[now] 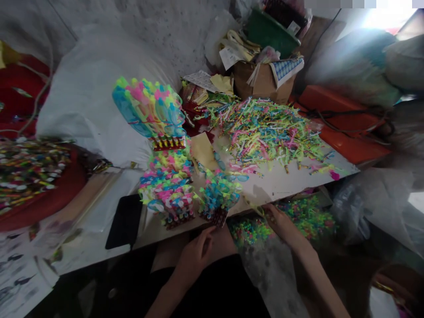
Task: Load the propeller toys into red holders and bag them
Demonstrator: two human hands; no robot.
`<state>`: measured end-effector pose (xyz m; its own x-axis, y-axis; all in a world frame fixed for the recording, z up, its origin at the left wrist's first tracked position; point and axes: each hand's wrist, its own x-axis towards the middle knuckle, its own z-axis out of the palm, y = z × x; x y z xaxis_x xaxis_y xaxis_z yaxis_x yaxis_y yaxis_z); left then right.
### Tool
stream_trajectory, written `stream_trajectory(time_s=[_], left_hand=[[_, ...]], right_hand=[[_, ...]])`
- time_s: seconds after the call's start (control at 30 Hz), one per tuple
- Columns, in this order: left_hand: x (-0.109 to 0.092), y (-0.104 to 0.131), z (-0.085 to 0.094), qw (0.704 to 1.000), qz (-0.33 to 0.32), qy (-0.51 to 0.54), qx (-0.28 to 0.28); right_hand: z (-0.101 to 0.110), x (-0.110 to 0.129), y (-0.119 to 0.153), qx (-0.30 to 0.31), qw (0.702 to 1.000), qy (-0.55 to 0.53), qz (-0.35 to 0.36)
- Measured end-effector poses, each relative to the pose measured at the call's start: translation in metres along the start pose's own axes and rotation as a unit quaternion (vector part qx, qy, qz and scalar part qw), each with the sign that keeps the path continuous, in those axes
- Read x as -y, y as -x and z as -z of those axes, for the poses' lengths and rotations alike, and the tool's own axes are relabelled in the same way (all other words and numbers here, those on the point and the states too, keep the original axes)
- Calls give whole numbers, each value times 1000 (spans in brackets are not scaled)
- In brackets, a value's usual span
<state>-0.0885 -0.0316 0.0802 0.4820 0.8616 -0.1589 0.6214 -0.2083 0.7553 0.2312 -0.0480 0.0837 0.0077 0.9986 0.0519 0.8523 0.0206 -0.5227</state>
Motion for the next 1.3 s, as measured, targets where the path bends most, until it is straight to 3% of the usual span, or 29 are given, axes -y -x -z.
stream_trajectory(time_s=[0.2, 0.3, 0.4, 0.53, 0.6, 0.8, 1.0, 1.3], left_hand=[[-16, -11, -28, 986, -137, -76, 55], [-21, -19, -40, 983, -121, -111, 78], [-20, -22, -40, 993, -64, -74, 71], [-18, -26, -30, 998, -51, 20, 25], [-19, -29, -26, 998, -51, 28, -5], [-18, -35, -21, 994, -35, 92, -56], [1, -24, -24, 995, -12, 95, -37], [5, -21, -30, 997, -66, 15, -44]], right_hand=[[11, 75, 28, 59, 997, -37, 36], [10, 99, 32, 79, 994, -63, 32], [6, 101, 32, 12, 996, -89, 12], [-8, 98, 29, -72, 985, -152, -50], [-19, 102, 25, -67, 979, -188, -52], [-44, 116, 5, -34, 972, -229, 30], [-49, 109, -15, -27, 973, -230, 22], [-40, 114, -21, -33, 991, -122, 49]])
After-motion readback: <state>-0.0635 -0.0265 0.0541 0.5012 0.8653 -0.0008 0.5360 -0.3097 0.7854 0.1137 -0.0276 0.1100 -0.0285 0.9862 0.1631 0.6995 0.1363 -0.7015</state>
